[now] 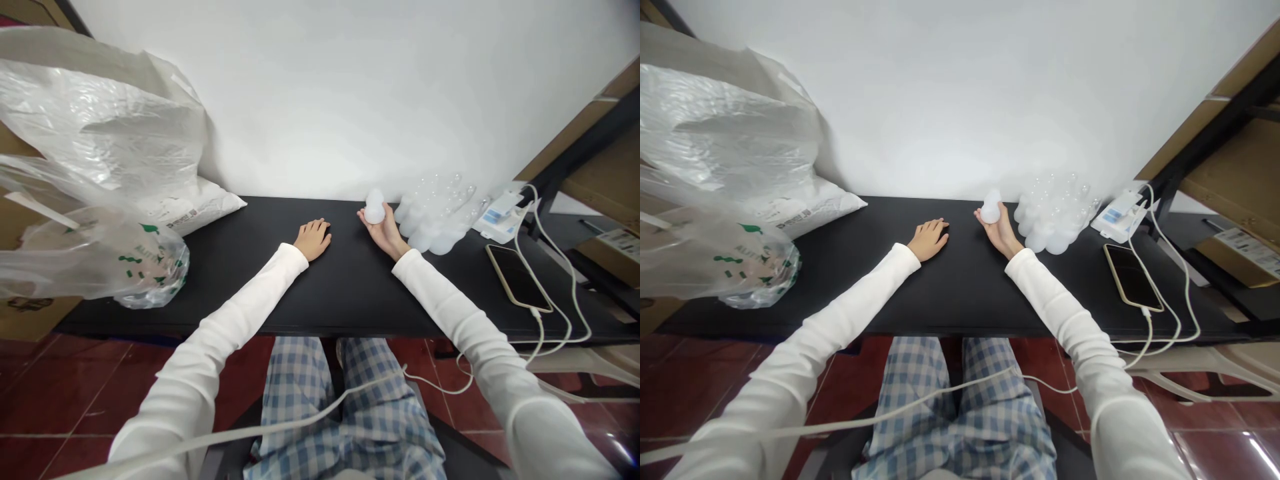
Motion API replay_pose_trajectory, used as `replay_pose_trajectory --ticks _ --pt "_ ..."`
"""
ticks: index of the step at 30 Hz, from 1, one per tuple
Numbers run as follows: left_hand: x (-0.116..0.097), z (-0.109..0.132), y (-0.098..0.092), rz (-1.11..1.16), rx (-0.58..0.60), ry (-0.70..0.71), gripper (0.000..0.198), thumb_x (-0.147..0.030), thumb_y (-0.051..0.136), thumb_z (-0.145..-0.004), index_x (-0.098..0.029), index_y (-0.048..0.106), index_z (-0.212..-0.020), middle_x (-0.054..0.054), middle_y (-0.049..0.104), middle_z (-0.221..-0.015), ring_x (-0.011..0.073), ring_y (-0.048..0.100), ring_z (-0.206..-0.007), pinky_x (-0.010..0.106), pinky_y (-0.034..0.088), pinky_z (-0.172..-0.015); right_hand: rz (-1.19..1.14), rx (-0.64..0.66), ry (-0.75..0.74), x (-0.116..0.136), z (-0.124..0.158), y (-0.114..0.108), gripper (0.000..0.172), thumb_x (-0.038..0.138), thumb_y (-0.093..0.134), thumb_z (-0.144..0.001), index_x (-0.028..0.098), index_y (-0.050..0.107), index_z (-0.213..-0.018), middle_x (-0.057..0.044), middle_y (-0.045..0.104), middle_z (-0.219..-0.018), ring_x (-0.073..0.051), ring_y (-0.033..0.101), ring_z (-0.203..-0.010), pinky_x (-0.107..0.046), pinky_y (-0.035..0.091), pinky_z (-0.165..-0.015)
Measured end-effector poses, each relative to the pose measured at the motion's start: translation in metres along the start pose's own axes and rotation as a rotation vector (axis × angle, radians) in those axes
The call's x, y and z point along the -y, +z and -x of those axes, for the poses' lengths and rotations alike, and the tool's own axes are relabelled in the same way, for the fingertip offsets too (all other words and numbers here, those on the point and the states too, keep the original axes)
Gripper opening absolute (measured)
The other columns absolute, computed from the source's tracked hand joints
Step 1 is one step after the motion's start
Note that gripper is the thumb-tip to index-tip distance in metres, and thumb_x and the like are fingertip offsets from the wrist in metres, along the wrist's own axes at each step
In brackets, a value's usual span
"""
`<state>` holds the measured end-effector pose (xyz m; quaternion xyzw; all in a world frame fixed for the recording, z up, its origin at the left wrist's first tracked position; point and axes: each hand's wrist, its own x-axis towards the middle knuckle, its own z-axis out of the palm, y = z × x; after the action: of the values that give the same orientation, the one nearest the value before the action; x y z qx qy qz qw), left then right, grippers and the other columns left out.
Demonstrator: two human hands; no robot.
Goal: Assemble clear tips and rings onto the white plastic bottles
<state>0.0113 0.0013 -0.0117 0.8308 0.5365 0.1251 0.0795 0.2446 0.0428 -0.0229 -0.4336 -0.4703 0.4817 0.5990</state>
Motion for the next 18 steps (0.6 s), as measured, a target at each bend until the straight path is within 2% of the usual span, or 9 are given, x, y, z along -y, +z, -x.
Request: replay_pose_trajectory --ticks 2,4,7,9,12,18 --pt "0.000 0.000 0.000 -0.003 -0.001 -0.002 0.050 -0.035 0.033 -0.102 -0.017 0.048 -0.146 0.014 0.043 -0.161 0.0291 0.038 -0.149 0.049 0.031 -0.121 0.129 -0.010 -0.033 0.001 0.003 -0.001 0.050 0.065 0.036 -0.096 0.021 0.050 -0.114 -0.013 0.069 -0.115 -0.024 0.067 -0.114 -0.047 0.059 -0.097" --pt "-0.001 0.001 -0.001 -0.006 -0.002 -0.003 0.050 -0.035 0.033 -0.102 -0.017 0.048 -0.146 0.014 0.043 -0.161 0.0289 0.038 -0.149 0.049 0.031 -0.121 0.304 -0.058 -0.137 0.001 0.007 -0.004 0.051 0.065 0.051 -0.090 0.021 0.046 -0.116 -0.012 0.069 -0.115 -0.024 0.068 -0.111 -0.047 0.057 -0.097" --pt "-0.001 0.001 -0.001 -0.007 -0.001 -0.003 0.050 -0.035 0.033 -0.102 -0.017 0.048 -0.146 0.013 0.043 -0.161 0.0288 0.038 -0.149 0.048 0.031 -0.121 0.584 -0.149 -0.352 0.001 0.012 -0.009 0.053 0.054 0.065 -0.082 0.021 0.041 -0.117 -0.014 0.065 -0.119 -0.025 0.065 -0.111 -0.050 0.053 -0.102" --pt "-0.002 0.001 -0.001 -0.009 -0.008 -0.003 0.050 -0.035 0.034 -0.102 -0.017 0.049 -0.146 0.013 0.044 -0.160 0.0288 0.038 -0.148 0.048 0.031 -0.121 0.741 -0.221 -0.431 0.001 0.013 -0.013 0.050 0.045 0.065 -0.081 0.020 0.040 -0.117 -0.016 0.061 -0.122 -0.027 0.061 -0.116 -0.053 0.050 -0.106" --pt "-0.002 0.001 -0.001 -0.010 -0.010 -0.007 0.050 -0.035 0.034 -0.102 -0.017 0.049 -0.146 0.013 0.044 -0.160 0.0288 0.039 -0.147 0.047 0.031 -0.121 0.869 -0.294 -0.446 0.000 0.013 -0.015 0.053 0.034 0.060 -0.081 0.016 0.036 -0.125 -0.019 0.056 -0.125 -0.030 0.058 -0.120 -0.054 0.048 -0.106" --pt "-0.001 0.001 -0.001 0.004 -0.008 -0.009 0.049 -0.035 0.034 -0.102 -0.017 0.049 -0.145 0.012 0.045 -0.160 0.0284 0.039 -0.148 0.048 0.031 -0.121 0.953 -0.316 -0.488 0.000 0.015 -0.013 0.078 0.026 0.059 -0.074 0.012 0.023 -0.142 -0.017 0.049 -0.125 -0.027 0.057 -0.119 -0.046 0.050 -0.105"
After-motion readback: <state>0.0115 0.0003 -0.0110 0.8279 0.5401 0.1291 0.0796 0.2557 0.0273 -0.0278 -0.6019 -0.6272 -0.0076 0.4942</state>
